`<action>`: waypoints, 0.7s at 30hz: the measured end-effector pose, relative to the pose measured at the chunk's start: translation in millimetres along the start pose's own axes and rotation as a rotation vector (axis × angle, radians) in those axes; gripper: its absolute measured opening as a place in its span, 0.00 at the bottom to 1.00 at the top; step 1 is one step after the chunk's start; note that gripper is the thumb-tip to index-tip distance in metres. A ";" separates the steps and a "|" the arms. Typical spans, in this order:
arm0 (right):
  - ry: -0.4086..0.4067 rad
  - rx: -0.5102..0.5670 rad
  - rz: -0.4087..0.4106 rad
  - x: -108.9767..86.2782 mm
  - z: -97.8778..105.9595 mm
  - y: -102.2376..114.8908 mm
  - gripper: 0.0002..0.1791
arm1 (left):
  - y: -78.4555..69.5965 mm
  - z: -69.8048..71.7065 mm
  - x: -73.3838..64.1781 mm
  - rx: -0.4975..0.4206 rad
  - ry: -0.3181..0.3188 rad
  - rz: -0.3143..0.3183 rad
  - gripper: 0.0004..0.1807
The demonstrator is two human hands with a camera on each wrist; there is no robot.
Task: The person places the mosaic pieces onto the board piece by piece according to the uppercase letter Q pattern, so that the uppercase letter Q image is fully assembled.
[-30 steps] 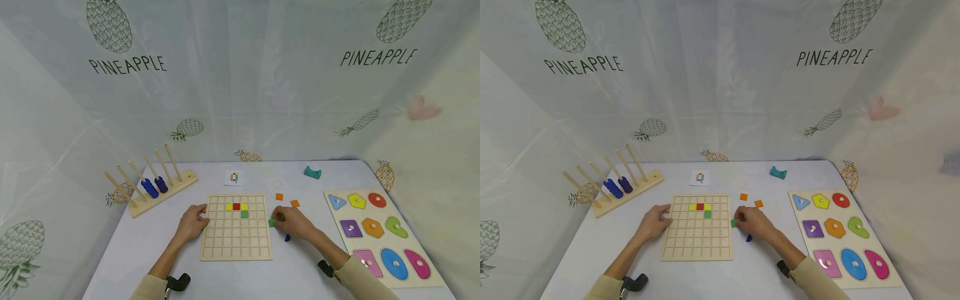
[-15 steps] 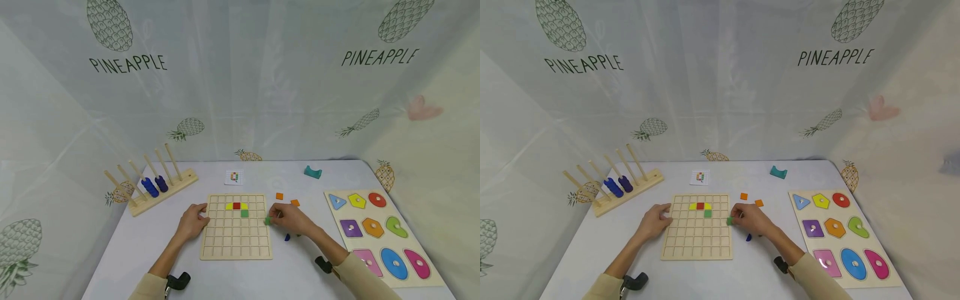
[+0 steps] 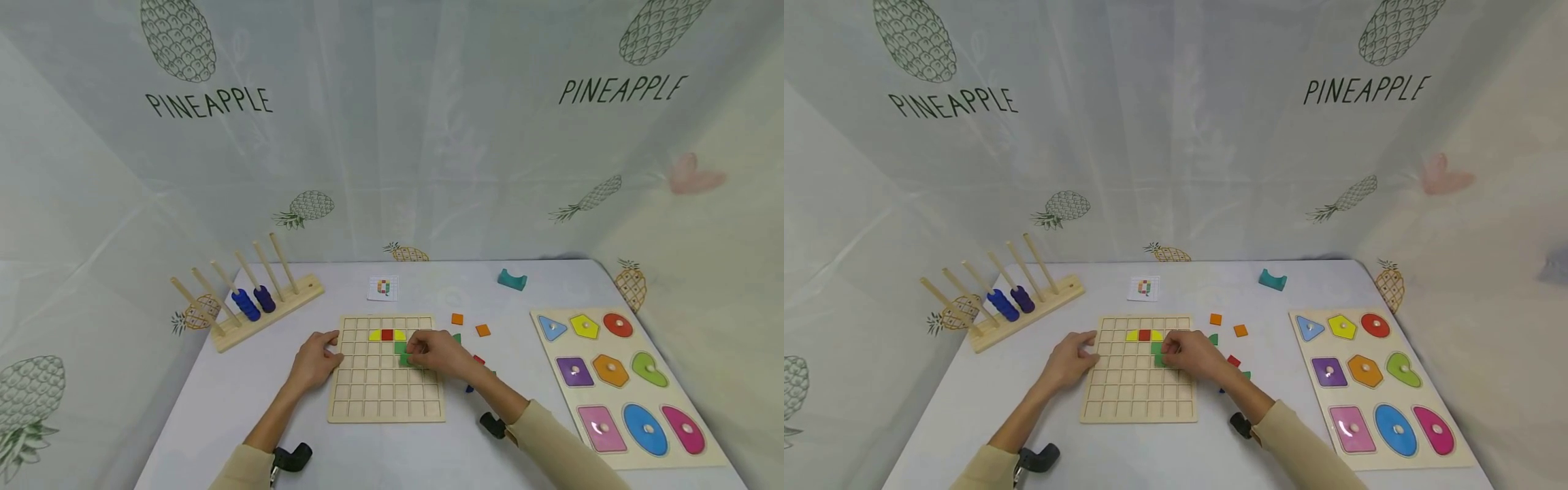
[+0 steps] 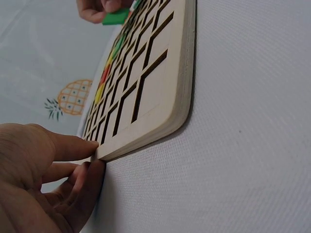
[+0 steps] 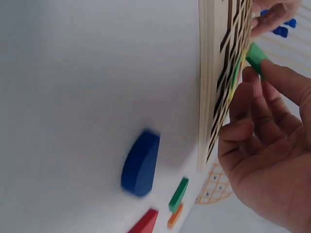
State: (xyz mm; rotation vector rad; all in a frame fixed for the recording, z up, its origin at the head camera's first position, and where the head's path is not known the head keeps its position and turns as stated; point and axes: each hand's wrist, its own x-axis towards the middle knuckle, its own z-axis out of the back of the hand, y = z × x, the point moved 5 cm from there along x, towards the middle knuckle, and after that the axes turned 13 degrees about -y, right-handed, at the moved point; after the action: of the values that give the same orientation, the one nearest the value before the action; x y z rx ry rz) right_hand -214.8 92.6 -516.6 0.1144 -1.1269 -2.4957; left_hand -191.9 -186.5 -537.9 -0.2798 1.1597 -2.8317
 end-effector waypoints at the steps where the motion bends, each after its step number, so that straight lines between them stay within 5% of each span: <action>1: -0.005 -0.009 0.000 1.3 -2.4 0.7 0.04 | 0.0 -0.2 -0.2 -0.002 0.000 0.000 0.31; 21: -0.026 -0.123 -0.026 2.2 -18.6 7.5 0.02 | 2.4 -1.2 0.0 -0.003 0.005 0.012 0.31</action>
State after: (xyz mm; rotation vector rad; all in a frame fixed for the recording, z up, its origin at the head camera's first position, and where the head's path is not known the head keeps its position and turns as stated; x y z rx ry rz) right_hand -210.0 74.2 -523.4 0.0627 -0.9853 -2.5894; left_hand -192.2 -187.4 -540.5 -0.2644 1.1631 -2.8218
